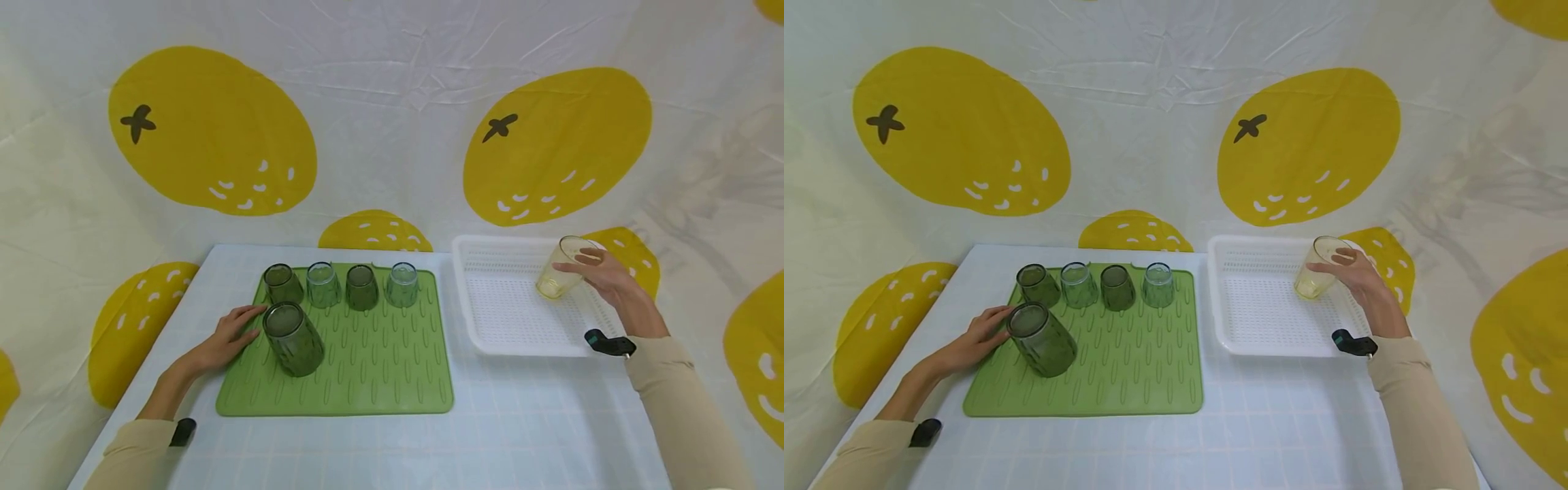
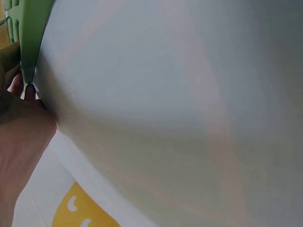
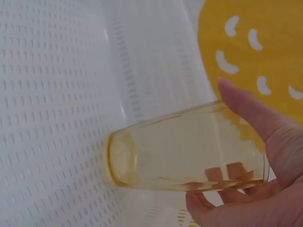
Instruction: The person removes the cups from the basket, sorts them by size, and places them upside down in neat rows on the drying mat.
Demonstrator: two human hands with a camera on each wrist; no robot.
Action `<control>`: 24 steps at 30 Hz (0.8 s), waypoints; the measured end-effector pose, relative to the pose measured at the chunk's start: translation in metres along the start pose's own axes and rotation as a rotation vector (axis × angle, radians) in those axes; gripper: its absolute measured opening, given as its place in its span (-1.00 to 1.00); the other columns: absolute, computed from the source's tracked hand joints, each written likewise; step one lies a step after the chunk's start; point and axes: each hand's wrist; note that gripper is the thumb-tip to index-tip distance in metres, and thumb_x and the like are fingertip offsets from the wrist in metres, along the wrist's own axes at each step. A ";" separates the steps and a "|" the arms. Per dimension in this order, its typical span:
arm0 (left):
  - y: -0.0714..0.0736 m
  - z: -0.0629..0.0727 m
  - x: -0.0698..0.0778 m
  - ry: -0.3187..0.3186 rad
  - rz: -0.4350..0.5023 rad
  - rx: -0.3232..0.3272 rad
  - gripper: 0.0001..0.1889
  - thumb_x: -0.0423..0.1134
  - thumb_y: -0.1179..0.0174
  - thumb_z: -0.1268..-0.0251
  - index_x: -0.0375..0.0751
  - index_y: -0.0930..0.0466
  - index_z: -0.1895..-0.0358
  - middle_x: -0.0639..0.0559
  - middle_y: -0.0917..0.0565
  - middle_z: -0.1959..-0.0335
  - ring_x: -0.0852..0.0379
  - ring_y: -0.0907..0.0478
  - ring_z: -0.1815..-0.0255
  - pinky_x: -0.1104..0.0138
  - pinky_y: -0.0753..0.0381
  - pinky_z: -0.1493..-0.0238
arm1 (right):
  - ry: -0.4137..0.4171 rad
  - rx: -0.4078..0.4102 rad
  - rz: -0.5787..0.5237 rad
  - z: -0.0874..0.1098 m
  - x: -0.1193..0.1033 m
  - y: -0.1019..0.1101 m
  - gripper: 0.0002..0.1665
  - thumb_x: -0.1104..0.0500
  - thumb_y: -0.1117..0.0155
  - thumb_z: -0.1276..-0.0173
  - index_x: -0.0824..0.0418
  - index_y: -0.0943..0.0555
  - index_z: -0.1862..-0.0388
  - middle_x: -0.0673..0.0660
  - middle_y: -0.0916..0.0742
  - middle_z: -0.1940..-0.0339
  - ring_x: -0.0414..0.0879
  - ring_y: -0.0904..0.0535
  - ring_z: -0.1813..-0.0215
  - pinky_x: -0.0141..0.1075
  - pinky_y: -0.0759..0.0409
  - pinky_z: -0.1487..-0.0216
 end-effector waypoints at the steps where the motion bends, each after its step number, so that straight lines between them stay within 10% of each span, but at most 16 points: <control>1: 0.000 0.000 0.000 -0.004 -0.003 0.000 -0.51 -0.44 -0.08 -0.56 -0.51 -0.27 -0.46 -0.56 -0.21 -0.40 -0.53 -0.06 -0.38 -0.34 -0.10 -0.18 | -0.006 -0.002 -0.022 0.000 0.000 0.000 0.43 -0.24 -0.44 -0.35 0.36 0.33 -0.67 0.40 0.05 -0.69 0.37 0.06 -0.63 0.19 0.00 -0.58; 8: -0.002 -0.001 -0.001 -0.071 -0.065 0.036 -0.55 -0.47 -0.10 -0.52 -0.55 -0.32 -0.39 -0.55 -0.29 -0.33 -0.47 -0.18 -0.30 -0.21 -0.16 -0.12 | -0.021 0.003 -0.165 0.004 -0.004 -0.002 0.28 -0.31 -0.40 -0.34 0.17 0.13 -0.69 0.33 -0.14 -0.59 0.31 -0.01 -0.58 0.24 -0.06 -0.56; 16: 0.001 0.000 0.006 -0.075 -0.063 0.054 -0.57 -0.50 -0.12 -0.49 -0.58 -0.37 -0.35 -0.56 -0.34 -0.30 -0.47 -0.22 -0.29 -0.23 -0.18 -0.13 | 0.066 -0.069 -0.410 0.012 -0.009 -0.005 -0.51 -0.11 -0.34 -0.48 -0.30 -0.26 -0.19 -0.23 -0.44 -0.18 -0.08 -0.51 -0.23 -0.21 -0.48 -0.17; 20: 0.004 -0.002 0.012 0.001 -0.024 0.027 -0.57 -0.45 -0.10 -0.55 -0.56 -0.36 -0.37 -0.56 -0.34 -0.32 -0.51 -0.20 -0.33 -0.36 -0.21 -0.20 | 0.110 -0.085 -0.518 0.017 -0.011 -0.008 -0.56 0.00 -0.35 -0.49 -0.20 -0.30 -0.14 -0.20 -0.53 -0.08 -0.27 -0.64 0.04 -0.35 -0.60 0.05; 24: 0.005 -0.004 0.019 0.051 0.005 0.028 -0.56 -0.43 -0.06 -0.58 -0.57 -0.34 -0.39 -0.58 -0.37 -0.29 -0.54 -0.22 -0.34 -0.41 -0.24 -0.26 | 0.143 -0.049 -0.399 0.021 -0.010 -0.013 -0.42 -0.07 -0.33 -0.49 -0.15 -0.24 -0.31 -0.18 -0.51 -0.09 -0.23 -0.55 -0.04 -0.35 -0.56 0.00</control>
Point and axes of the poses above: each hand's wrist, its own z-axis away from the middle knuckle, its own y-axis out of the back of the hand, x = y × z
